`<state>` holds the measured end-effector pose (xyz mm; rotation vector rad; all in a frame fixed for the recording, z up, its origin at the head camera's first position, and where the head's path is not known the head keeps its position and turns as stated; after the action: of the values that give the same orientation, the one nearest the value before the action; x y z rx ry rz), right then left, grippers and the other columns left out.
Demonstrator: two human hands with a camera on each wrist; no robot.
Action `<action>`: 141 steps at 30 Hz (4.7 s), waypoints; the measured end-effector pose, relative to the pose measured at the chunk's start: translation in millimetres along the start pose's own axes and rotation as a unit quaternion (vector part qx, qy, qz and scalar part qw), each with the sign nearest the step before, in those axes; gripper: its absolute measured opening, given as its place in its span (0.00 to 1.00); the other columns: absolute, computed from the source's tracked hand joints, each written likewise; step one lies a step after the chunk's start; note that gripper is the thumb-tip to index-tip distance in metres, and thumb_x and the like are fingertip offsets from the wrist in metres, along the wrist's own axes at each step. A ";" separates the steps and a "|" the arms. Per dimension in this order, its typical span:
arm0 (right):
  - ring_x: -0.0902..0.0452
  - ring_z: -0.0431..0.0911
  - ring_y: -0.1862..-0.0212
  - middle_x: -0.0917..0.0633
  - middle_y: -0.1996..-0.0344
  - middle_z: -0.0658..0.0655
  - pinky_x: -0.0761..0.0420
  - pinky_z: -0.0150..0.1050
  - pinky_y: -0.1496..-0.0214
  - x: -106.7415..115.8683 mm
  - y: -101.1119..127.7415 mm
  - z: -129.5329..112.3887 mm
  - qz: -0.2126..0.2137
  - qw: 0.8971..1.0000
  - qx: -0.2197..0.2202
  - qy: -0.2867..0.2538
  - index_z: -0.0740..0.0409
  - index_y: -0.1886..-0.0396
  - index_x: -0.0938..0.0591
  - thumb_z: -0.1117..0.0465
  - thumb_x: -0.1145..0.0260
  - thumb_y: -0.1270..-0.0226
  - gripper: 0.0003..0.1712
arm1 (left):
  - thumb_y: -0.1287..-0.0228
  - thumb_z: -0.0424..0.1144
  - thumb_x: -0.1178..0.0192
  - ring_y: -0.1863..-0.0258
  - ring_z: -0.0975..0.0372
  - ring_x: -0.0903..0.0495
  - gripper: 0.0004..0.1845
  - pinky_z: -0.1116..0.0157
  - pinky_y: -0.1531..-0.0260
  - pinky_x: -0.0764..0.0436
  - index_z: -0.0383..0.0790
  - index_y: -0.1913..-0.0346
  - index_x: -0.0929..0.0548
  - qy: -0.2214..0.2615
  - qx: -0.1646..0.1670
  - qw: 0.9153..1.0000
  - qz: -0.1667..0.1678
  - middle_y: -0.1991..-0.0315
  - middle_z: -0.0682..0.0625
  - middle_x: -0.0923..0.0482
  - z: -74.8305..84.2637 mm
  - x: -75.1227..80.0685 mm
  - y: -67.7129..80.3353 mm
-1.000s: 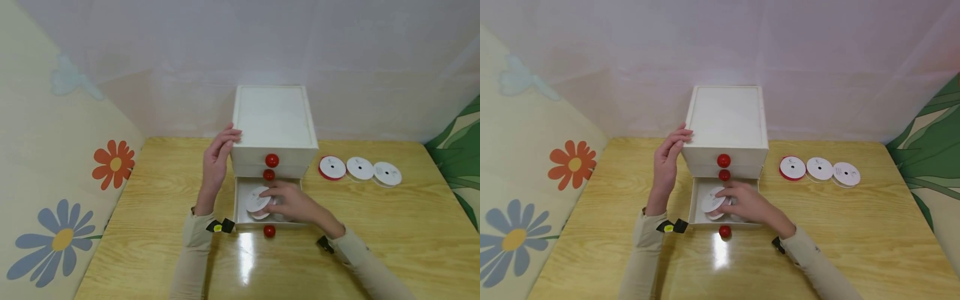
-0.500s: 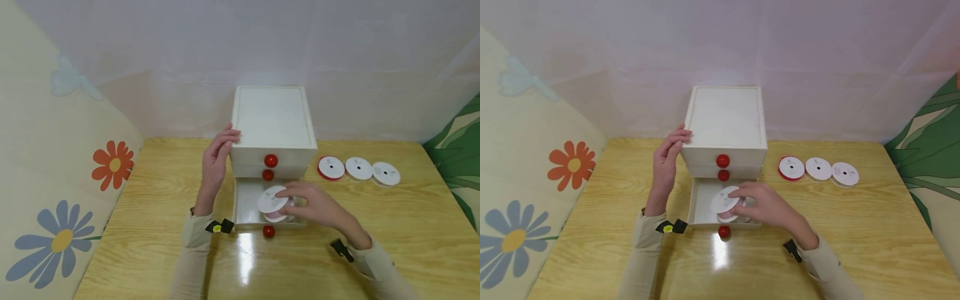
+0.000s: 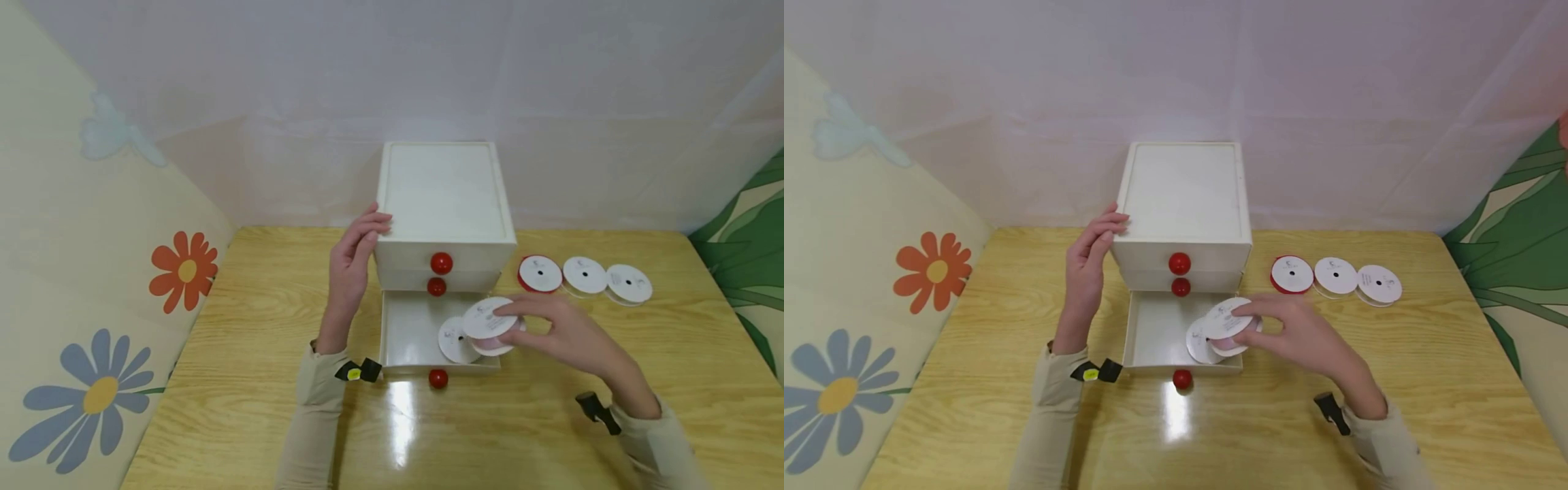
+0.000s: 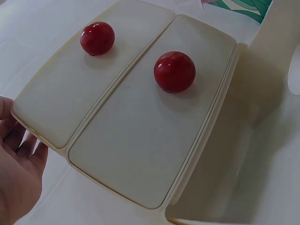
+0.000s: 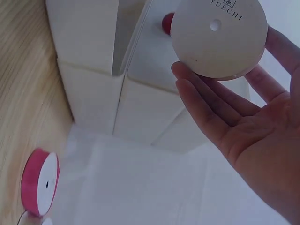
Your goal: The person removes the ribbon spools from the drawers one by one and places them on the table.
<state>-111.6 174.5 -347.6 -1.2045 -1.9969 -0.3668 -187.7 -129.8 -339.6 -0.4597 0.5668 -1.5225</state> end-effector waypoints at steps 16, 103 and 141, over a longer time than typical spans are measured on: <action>0.20 0.43 0.42 0.11 0.49 0.52 0.29 0.20 0.45 34.7 25.6 39.0 0.105 0.993 -0.043 0.031 0.49 0.48 0.10 0.61 0.22 0.37 0.17 | 0.23 0.24 0.52 0.25 0.50 0.34 0.11 0.54 0.22 0.40 0.16 0.53 0.21 0.008 0.003 1.000 0.002 0.45 0.59 0.17 -0.9 -0.6 0.2; 0.28 0.67 0.33 0.21 0.36 0.69 0.27 0.67 0.32 -32.1 8.8 16.4 0.013 0.996 -0.010 0.082 0.68 0.37 0.19 0.62 0.30 0.29 0.24 | 0.22 0.27 0.52 0.25 0.51 0.33 0.13 0.53 0.22 0.38 0.17 0.53 0.21 -0.003 0.002 1.000 0.003 0.45 0.58 0.17 -0.2 -0.7 0.7; 0.27 0.67 0.35 0.19 0.40 0.71 0.20 0.59 0.35 -96.3 -53.6 1.4 -0.151 0.979 0.056 0.128 0.61 0.65 0.10 0.69 0.26 0.40 0.04 | 0.22 0.26 0.52 0.25 0.50 0.33 0.12 0.53 0.22 0.38 0.17 0.53 0.20 0.002 -0.006 1.000 0.006 0.44 0.57 0.17 -0.3 0.6 -0.1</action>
<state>-132.1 87.3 -411.7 -0.7416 -1.9455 -0.5242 -188.0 -130.4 -339.8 -0.4619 0.5798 -1.5101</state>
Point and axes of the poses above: each hand's wrist, its own y-axis away from the middle knuckle, its own x-axis out of the back of the hand, z = x × y, the point moved 5 cm from there along -y, towards the middle knuckle
